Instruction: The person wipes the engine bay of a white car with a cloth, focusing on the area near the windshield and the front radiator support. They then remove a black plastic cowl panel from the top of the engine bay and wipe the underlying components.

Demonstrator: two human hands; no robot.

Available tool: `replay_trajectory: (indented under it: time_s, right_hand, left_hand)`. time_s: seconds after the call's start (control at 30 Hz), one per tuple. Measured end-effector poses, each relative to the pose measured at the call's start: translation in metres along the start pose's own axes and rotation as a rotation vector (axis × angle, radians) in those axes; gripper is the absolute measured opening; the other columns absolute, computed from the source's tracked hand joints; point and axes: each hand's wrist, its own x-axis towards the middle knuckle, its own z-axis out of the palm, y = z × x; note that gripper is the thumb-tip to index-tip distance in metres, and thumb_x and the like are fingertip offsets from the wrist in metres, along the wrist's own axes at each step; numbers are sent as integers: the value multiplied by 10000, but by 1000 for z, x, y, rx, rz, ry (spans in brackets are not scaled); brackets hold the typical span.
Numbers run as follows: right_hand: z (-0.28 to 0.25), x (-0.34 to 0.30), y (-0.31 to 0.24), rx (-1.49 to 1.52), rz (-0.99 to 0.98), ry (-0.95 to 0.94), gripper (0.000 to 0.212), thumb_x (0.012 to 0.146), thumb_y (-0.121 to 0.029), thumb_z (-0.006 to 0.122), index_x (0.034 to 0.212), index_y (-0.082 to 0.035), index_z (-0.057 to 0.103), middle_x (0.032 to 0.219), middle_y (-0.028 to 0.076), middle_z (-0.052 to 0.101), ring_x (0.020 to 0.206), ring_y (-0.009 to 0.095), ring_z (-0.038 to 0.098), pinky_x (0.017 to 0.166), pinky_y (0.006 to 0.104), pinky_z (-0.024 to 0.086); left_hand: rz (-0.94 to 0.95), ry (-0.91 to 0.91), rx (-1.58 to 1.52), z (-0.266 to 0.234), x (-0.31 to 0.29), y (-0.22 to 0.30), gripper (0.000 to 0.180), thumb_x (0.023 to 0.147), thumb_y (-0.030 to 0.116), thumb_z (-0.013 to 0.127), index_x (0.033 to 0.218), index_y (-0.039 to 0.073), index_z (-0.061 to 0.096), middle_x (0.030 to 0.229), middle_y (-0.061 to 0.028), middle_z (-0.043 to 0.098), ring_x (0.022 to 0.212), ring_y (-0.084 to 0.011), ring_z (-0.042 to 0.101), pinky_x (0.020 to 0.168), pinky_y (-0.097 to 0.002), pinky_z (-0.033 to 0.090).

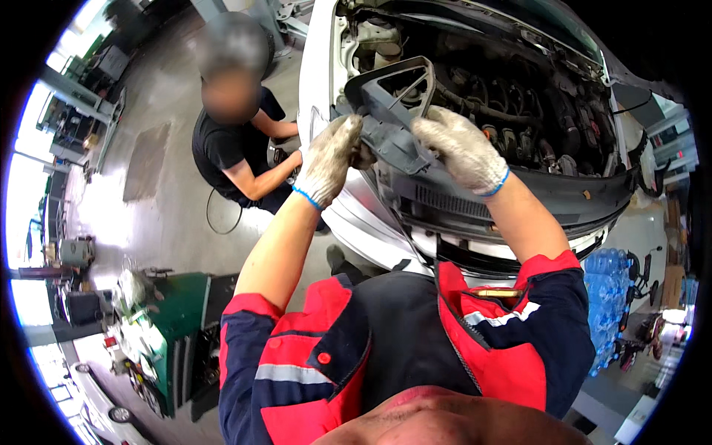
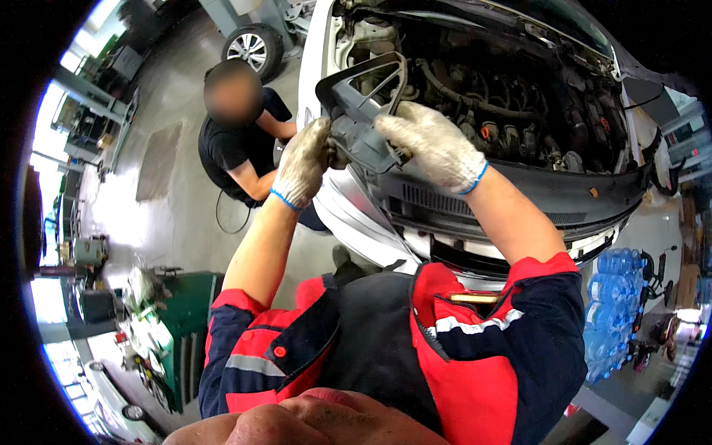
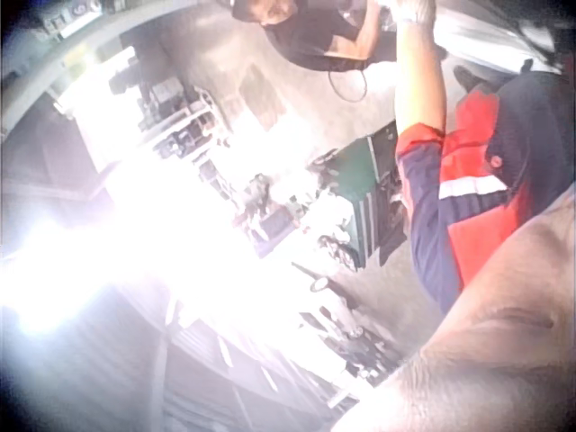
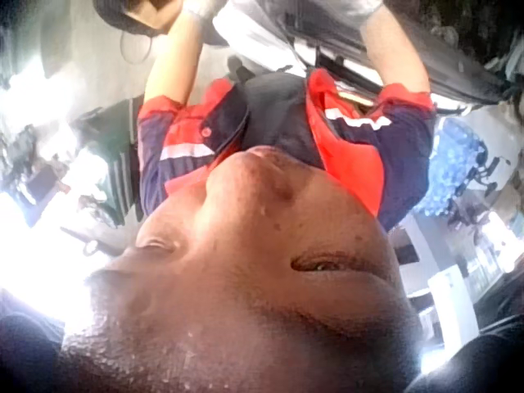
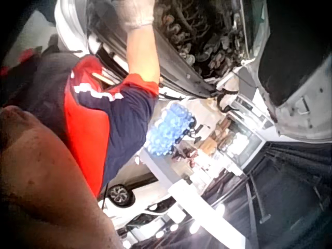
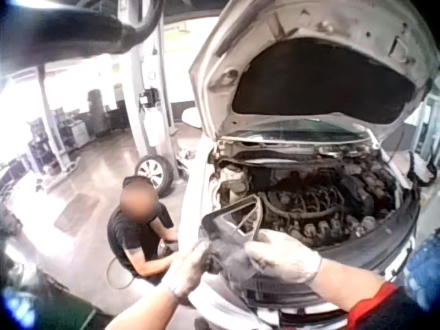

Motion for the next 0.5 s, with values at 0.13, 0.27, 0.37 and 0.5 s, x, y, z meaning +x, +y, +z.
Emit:
replay_trajectory:
  time_s: [0.13,0.27,0.37,0.5]
  right_hand:
    - [7,55,-9,-86,-133,262,790,967,-382,661,1522,94,361,1482,267,515,1370,334,529,1147,405,433]
    - [15,102,-31,-894,-282,457,834,886,-381,746,1559,-47,383,1523,261,453,1409,420,474,1182,453,409]
    - [15,134,-45,-1027,-179,392,818,891,-423,737,1542,-48,413,1521,260,454,1396,426,481,1162,468,425]
    - [18,185,-47,-1271,-85,374,800,887,-510,717,1494,-48,473,1458,252,496,1343,408,524,1122,476,455]
  left_hand:
    - [7,40,-324,-37,95,2,373,1015,399,648,1074,30,652,821,-36,606,675,-160,594,629,-336,554]
    - [186,172,73,-45,147,30,519,1011,415,647,1246,-48,633,915,-53,633,804,-128,592,734,-293,514]
    - [84,116,-41,-59,186,28,550,1009,442,644,1214,-68,622,974,-84,657,845,-136,592,763,-289,500]
    - [38,160,-153,-55,215,40,633,958,424,725,1281,-89,542,1045,-142,675,896,-174,644,787,-323,546]
